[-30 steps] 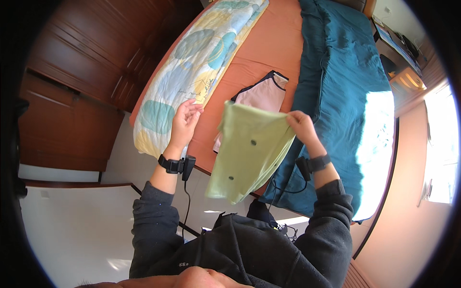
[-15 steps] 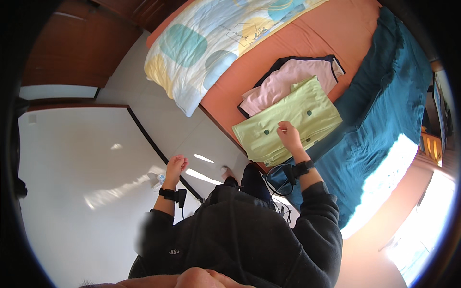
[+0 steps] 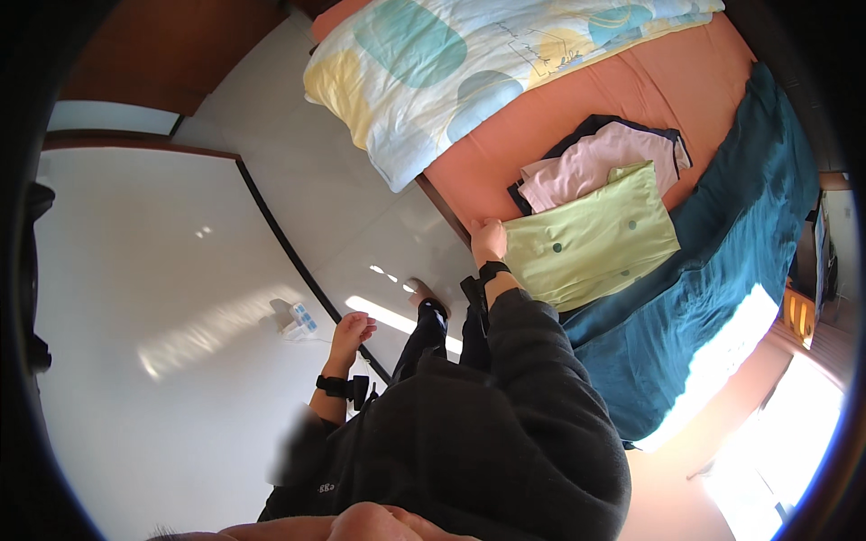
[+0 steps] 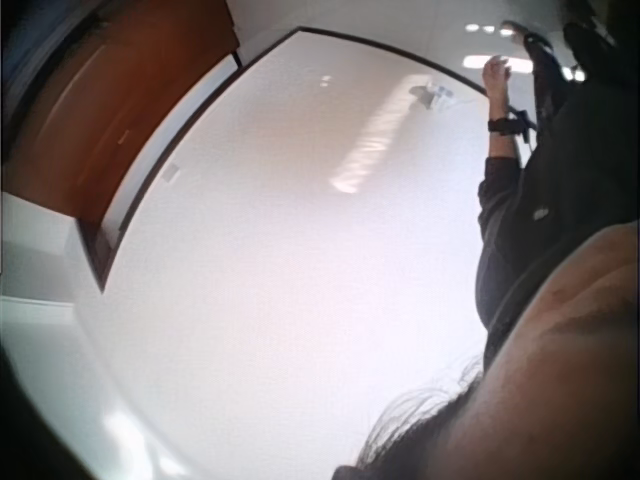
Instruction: The person folds a small patterned cloth, then spreads and folds a large duvet on the bed. They pick up socks and place them aside, then fold a pink and navy top and a light green pair of pants, stacking them on the bed.
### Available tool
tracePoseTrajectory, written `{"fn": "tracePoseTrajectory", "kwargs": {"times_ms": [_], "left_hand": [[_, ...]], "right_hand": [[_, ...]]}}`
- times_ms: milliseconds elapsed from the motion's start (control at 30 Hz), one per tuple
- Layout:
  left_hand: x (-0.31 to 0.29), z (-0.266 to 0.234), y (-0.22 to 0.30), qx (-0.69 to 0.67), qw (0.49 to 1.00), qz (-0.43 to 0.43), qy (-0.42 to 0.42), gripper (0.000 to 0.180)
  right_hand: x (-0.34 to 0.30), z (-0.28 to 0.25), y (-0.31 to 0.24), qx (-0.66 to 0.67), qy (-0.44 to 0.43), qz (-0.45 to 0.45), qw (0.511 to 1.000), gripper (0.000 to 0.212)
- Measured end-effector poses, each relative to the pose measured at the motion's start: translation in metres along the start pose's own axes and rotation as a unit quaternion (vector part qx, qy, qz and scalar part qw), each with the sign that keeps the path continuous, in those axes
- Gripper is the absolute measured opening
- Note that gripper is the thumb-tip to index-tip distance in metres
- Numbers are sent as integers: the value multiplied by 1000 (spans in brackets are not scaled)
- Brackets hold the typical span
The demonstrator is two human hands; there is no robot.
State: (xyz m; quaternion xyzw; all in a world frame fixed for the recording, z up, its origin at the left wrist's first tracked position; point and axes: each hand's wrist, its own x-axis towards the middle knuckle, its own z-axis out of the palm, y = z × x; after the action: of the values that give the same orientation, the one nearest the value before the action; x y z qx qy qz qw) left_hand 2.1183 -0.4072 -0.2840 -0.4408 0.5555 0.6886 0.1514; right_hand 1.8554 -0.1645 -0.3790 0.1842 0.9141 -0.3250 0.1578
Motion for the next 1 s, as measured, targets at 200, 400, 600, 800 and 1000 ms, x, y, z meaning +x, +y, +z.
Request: {"fn": "tracePoseTrajectory", "kwargs": {"times_ms": [200, 400, 600, 800, 1000], "left_hand": [[-4, -69, -28, -16, 998, -45, 41, 21], [6, -112, -43, -37, 997, -57, 37, 20], [18, -127, -45, -44, 998, -49, 18, 20], [18, -145, -45, -63, 996, -41, 37, 20], [13, -182, -63, -70, 994, -46, 74, 21]], "right_hand": [[0, 40, -5, -97, 80, 39, 991, 29], [-2, 54, -5, -128, 115, -3, 985, 21], [-64, 92, -53, -74, -46, -102, 991, 15], [-135, 149, -139, -60, -331, -310, 889, 25], [-112, 145, -156, -142, -308, -351, 873, 71]]}}
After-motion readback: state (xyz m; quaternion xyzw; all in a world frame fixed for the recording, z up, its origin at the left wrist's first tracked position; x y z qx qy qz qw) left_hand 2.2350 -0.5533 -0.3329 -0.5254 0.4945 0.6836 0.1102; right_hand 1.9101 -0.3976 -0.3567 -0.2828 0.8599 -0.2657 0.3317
